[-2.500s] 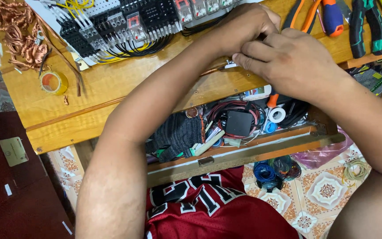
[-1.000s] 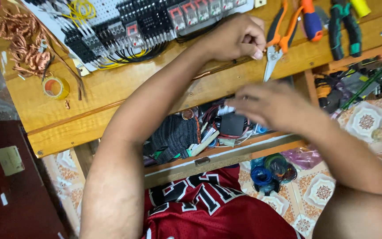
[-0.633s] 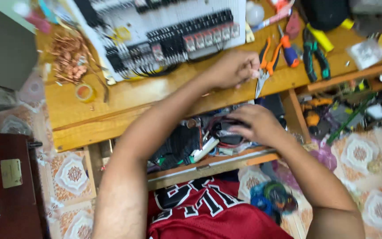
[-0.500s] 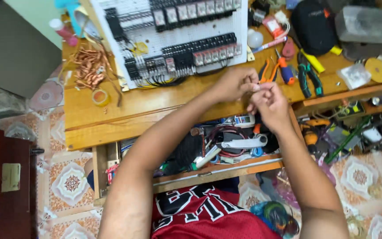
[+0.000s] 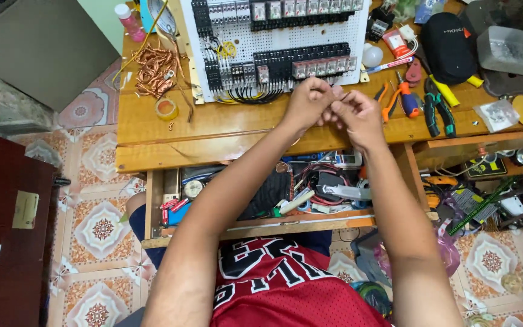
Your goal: Wiring an electrical control panel by stripping wires and securing them into terminals using a screwdriver
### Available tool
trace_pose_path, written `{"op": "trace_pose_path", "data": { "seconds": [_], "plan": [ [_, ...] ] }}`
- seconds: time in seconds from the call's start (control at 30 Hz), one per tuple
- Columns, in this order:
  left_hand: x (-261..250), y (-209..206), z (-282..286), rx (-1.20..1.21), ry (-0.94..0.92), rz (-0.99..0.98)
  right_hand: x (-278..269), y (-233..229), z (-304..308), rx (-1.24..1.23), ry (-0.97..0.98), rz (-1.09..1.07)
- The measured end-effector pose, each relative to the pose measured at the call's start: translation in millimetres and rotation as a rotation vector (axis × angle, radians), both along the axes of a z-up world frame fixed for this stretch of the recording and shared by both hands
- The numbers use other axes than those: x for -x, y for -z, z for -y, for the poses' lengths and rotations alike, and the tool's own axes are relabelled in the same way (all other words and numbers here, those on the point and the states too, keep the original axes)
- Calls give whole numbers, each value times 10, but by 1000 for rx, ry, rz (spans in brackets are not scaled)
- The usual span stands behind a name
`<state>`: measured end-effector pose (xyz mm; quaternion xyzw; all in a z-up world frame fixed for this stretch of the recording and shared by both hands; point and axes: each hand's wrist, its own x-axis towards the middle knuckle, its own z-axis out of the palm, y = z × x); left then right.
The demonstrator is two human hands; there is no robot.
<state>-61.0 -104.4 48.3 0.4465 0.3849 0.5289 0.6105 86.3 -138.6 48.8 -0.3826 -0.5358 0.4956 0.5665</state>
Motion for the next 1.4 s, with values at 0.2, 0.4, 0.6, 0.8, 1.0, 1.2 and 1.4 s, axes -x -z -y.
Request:
{"op": "trace_pose_path", "data": {
  "seconds": [0.2, 0.4, 0.6, 0.8, 1.0, 1.2, 1.4],
  "plan": [
    [179, -137, 239, 17, 68, -185, -140, 278, -140, -61, 131, -22],
    [67, 266, 30, -157, 48, -457, -59, 325, -119, -38, 207, -90],
    [-10, 551, -23, -347, -12, -561, -52, 444, -149, 17, 235, -72],
    [47, 386, 91, -560, 34, -555, -107, 339, -132, 105, 271, -248],
    [89, 402, 86, -644, 57, -601, -548, -10, -211, 314, 411, -511],
    [77, 401, 86, -675, 54, -628, -1916, 170, -258, -93, 725, -497],
    [136, 334, 177, -669, 87, -588, -1110, -65, -49, -77, 515, -206]
  ]
}}
